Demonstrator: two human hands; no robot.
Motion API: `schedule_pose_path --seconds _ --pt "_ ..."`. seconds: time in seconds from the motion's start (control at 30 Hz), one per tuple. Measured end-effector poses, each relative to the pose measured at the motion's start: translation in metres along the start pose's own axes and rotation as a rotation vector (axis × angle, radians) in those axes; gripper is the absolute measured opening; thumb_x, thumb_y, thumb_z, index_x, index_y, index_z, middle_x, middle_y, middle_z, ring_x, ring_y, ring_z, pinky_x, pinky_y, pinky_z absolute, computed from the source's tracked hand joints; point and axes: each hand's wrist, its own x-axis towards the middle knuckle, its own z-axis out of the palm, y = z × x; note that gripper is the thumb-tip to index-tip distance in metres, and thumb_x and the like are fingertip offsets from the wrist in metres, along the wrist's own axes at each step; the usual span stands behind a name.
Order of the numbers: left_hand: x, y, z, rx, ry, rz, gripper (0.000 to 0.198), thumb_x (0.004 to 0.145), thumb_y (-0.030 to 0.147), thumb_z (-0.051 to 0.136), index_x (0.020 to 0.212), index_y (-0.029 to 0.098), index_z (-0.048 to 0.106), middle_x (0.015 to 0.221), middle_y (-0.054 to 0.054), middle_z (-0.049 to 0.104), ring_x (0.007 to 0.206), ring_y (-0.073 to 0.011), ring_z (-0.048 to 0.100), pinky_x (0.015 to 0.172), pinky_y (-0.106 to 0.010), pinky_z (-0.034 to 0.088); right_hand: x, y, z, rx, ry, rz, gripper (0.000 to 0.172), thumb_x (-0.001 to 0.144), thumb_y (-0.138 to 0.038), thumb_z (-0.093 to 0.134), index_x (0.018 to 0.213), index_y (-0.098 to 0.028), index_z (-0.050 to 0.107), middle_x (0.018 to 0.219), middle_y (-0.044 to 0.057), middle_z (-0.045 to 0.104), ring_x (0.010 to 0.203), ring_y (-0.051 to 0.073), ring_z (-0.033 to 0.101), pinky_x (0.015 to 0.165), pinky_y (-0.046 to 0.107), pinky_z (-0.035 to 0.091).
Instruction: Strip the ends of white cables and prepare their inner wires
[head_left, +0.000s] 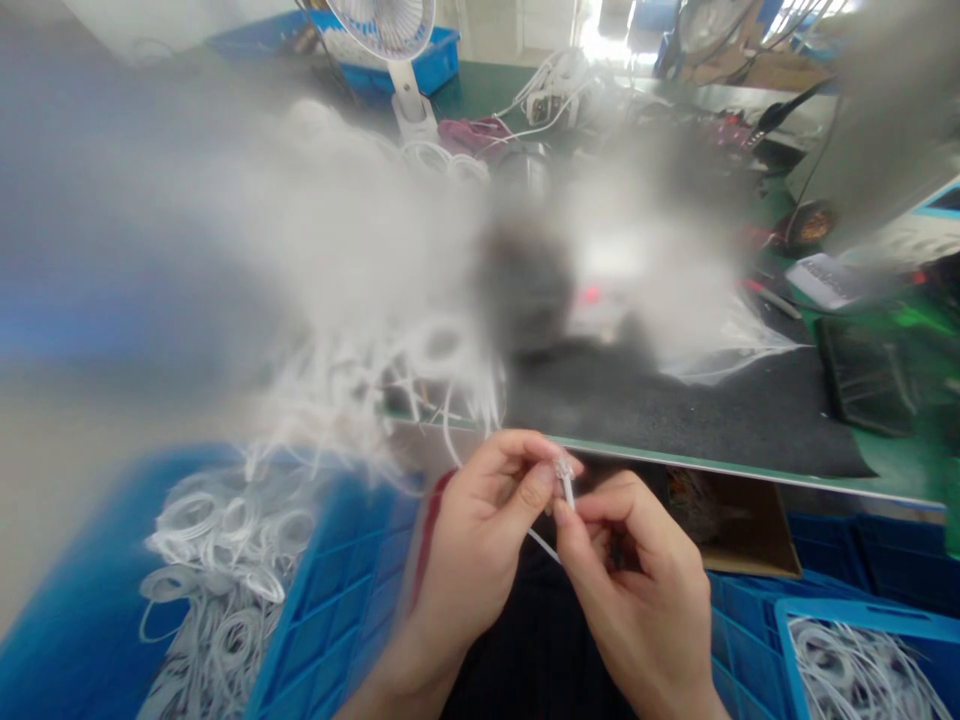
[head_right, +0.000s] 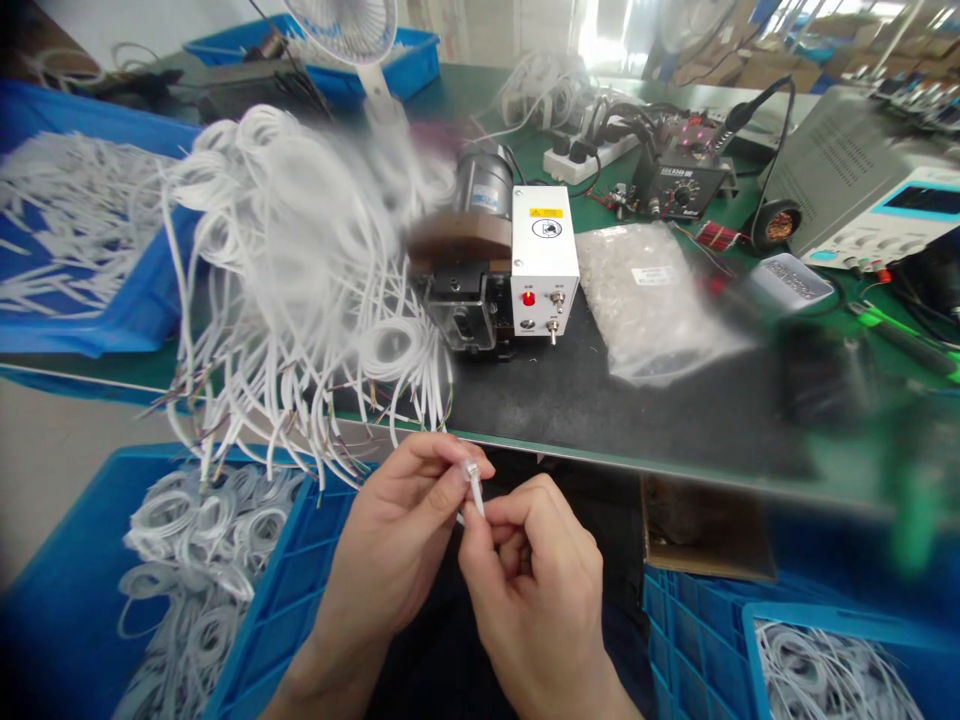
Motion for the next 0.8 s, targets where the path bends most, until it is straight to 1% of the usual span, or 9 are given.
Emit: schedule_pose_path --seconds 0.07,0.17,0.3,0.43,0.6,0.8 --pt "-0.001 0.000 -0.001 -0.008 0.003 0.001 0.003 0.102 0.024 0.076 0.099 0.024 0.076 0.101 -0.003 0.079 0.094 -0.0177 0.075 0.087 -0.026 0.060 0.000 -0.002 0.001 -0.029 -0.006 -0.013 0.017 0.098 -0.017 0.071 0.083 -0.022 0.063 0.070 -0.005 0.058 0.051 0.009 0.052 0.049 0.021 0.044" --pt "-0.003 0.000 -0.002 0.001 -0.008 0.008 0.003 0.103 0.025 0.075 0.104 0.024 0.077 0.104 -0.004 0.079 0.097 -0.0186 0.075 0.090 -0.027 0.061 0.000 -0.006 0.001 -0.060 0.005 -0.014 0.019 0.098 -0.019 0.070 0.081 -0.023 0.063 0.069 -0.005 0.058 0.050 0.009 0.054 0.048 0.021 0.044" --pt "-0.006 0.000 -0.001 -0.004 -0.046 0.020 0.013 0.098 0.018 0.080 0.108 0.026 0.076 0.105 -0.002 0.078 0.098 -0.0157 0.075 0.088 -0.022 0.060 -0.001 -0.009 0.001 -0.090 0.019 -0.040 0.022 0.099 -0.019 0.070 0.080 -0.023 0.061 0.067 -0.005 0.057 0.050 0.009 0.055 0.049 0.021 0.045" --pt "-0.007 -0.002 0.000 -0.031 -0.051 -0.018 0.009 0.101 0.021 0.078 0.109 0.025 0.075 0.104 -0.003 0.079 0.094 -0.0155 0.075 0.083 -0.021 0.061 -0.006 -0.006 0.002 -0.113 0.040 -0.108 0.019 0.099 -0.014 0.070 0.084 -0.023 0.061 0.070 -0.004 0.059 0.052 0.008 0.056 0.051 0.021 0.045" --pt "-0.007 -0.003 -0.001 -0.118 -0.100 -0.096 0.010 0.102 0.023 0.077 0.112 0.025 0.075 0.104 -0.003 0.079 0.092 -0.0149 0.076 0.078 -0.020 0.061 -0.011 -0.003 0.001 -0.127 0.061 -0.142 0.019 0.098 -0.011 0.070 0.088 -0.024 0.061 0.072 -0.004 0.060 0.055 0.009 0.056 0.054 0.021 0.045" --pt "-0.008 -0.002 -0.002 -0.123 -0.105 -0.079 0.009 0.103 0.021 0.076 0.111 0.025 0.075 0.105 -0.002 0.080 0.092 -0.0131 0.076 0.077 -0.017 0.059 -0.010 -0.004 0.001 -0.111 0.052 -0.135 0.019 0.098 -0.010 0.070 0.089 -0.023 0.061 0.073 -0.004 0.060 0.055 0.009 0.056 0.053 0.021 0.045"
